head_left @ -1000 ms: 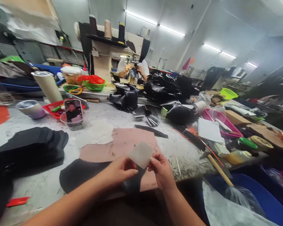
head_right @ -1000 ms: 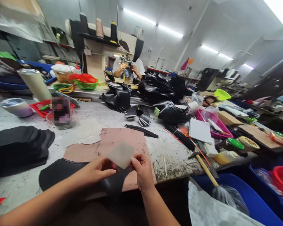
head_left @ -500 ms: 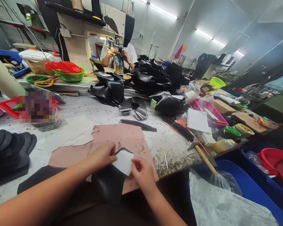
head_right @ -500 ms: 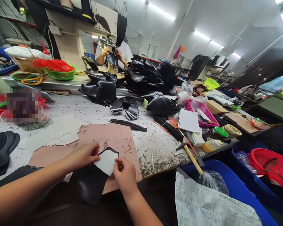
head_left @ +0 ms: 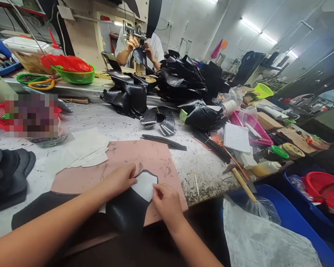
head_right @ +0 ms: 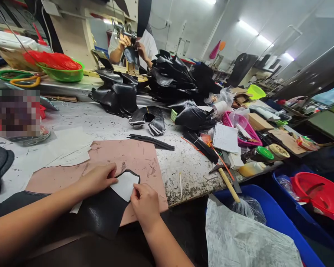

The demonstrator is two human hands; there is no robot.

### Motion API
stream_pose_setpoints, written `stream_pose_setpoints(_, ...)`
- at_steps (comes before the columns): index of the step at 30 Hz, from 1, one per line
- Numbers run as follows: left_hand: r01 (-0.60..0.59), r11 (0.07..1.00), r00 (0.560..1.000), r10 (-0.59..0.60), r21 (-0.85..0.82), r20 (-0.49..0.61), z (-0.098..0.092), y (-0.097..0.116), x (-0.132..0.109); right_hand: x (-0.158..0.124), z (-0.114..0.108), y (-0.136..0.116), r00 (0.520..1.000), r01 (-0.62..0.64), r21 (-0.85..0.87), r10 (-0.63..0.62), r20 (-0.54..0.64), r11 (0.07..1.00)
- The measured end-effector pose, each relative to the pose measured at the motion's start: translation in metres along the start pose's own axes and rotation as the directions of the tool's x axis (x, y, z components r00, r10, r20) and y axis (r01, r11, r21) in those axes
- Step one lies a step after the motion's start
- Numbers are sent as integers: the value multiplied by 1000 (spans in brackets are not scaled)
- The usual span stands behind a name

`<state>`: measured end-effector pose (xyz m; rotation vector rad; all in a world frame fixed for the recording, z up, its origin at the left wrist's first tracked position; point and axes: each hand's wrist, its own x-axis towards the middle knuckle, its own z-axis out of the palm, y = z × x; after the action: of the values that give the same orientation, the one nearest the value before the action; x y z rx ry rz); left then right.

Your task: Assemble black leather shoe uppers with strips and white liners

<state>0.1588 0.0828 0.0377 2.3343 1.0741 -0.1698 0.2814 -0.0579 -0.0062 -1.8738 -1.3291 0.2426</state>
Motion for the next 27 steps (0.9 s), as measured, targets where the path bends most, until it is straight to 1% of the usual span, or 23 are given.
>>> stream_pose_setpoints(3, -21, 999, 1000, 21, 33, -2, 2, 1, 1, 1, 1, -2, 999, 40, -114, -37, 33, 993)
stream_pose_setpoints(5, -44, 997, 999, 44, 61, 1, 1, 0, 1, 1, 3, -3, 996, 70, -231, -54, 75, 970)
stream_pose_setpoints(7, -64, 991, 998, 65, 118, -4, -3, -3, -1, 3, 3, -4, 991, 108, -366, -71, 113, 924)
stream_pose_setpoints(9, -73, 973, 997, 77, 219, -7, -9, -8, -4, 6, 0, -7, 984, 150, -465, -88, 153, 872)
stream_pose_setpoints(12, -70, 933, 997, 80, 353, -16, -16, -18, -12, 11, -6, -15, 960, 215, -499, -87, 266, 840)
stream_pose_setpoints(15, -114, 925, 988, 142, 362, -53, -18, -34, -27, 13, -11, -24, 929, 254, -507, -62, 365, 824)
stream_pose_setpoints(17, -199, 934, 968, 234, 297, -88, -16, -52, -45, 10, -13, -23, 920, 288, -508, -87, 382, 812)
stream_pose_setpoints(18, -254, 936, 950, 288, 242, -118, -13, -63, -56, 9, -13, -21, 918, 310, -502, -117, 379, 807)
stream_pose_setpoints(20, -373, 917, 895, 395, 139, -207, -4, -84, -81, 8, -16, -13, 913, 357, -495, -184, 364, 792)
stream_pose_setpoints(21, -417, 900, 865, 435, 125, -250, 2, -93, -94, 11, -17, -10, 913, 369, -504, -204, 352, 781)
stream_pose_setpoints(22, -445, 884, 839, 467, 145, -278, 9, -99, -106, 16, -19, -9, 917, 370, -526, -209, 339, 766)
stream_pose_setpoints(23, -457, 871, 822, 491, 180, -290, 16, -102, -115, 23, -20, -10, 924, 359, -555, -201, 325, 751)
stream_pose_setpoints(25, -462, 850, 807, 521, 253, -277, 30, -100, -125, 43, -19, -24, 930, 346, -586, -184, 320, 732)
stream_pose_setpoints(26, -461, 843, 803, 530, 279, -274, 34, -97, -126, 54, -14, -36, 923, 360, -576, -191, 334, 734)
stream_pose_setpoints(27, -455, 840, 796, 533, 298, -287, 37, -93, -125, 65, -7, -51, 902, 402, -536, -220, 372, 742)
